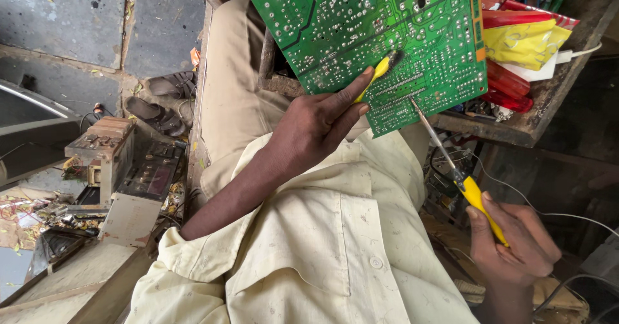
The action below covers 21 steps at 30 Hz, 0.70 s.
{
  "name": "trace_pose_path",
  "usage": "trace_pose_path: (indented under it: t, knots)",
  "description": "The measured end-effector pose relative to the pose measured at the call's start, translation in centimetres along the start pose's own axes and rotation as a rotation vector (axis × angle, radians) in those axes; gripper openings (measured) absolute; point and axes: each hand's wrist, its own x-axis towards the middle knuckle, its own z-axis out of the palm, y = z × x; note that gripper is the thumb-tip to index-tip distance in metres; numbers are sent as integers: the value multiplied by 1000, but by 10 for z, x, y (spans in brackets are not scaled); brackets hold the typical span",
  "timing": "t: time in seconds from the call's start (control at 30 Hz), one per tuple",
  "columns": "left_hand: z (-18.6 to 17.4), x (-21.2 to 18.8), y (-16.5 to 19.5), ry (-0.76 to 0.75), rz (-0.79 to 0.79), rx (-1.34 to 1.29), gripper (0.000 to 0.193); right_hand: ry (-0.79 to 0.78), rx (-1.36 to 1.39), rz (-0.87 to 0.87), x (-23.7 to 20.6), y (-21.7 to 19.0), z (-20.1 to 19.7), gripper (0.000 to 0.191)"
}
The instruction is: The person holds a green printed circuit board and uses a soldering iron in the right hand and a yellow-handled tool in the left hand to apply heat and manipulate solder on multiple contact points. The board is rotated slightly as the person moves along a row of pins, then continues to other areas of the board.
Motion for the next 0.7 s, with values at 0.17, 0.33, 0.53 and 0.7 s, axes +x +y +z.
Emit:
trace_pose_path:
  t: [0.17,0.33,0.53,0.7]
  knots:
    - [3,0,0,-4,4,5,53,-3,-24,18,-3,-6,2,27]
    - [6,-3,-2,41,93,80,54,12,-49,-34,-4,2,10,27]
    - [22,-4,1,-50,121,327,60,54,-26,-58,-5,12,15,27]
    - [30,-4,1,-49,249,535,65,68,-22,-38,-6,14,19,26]
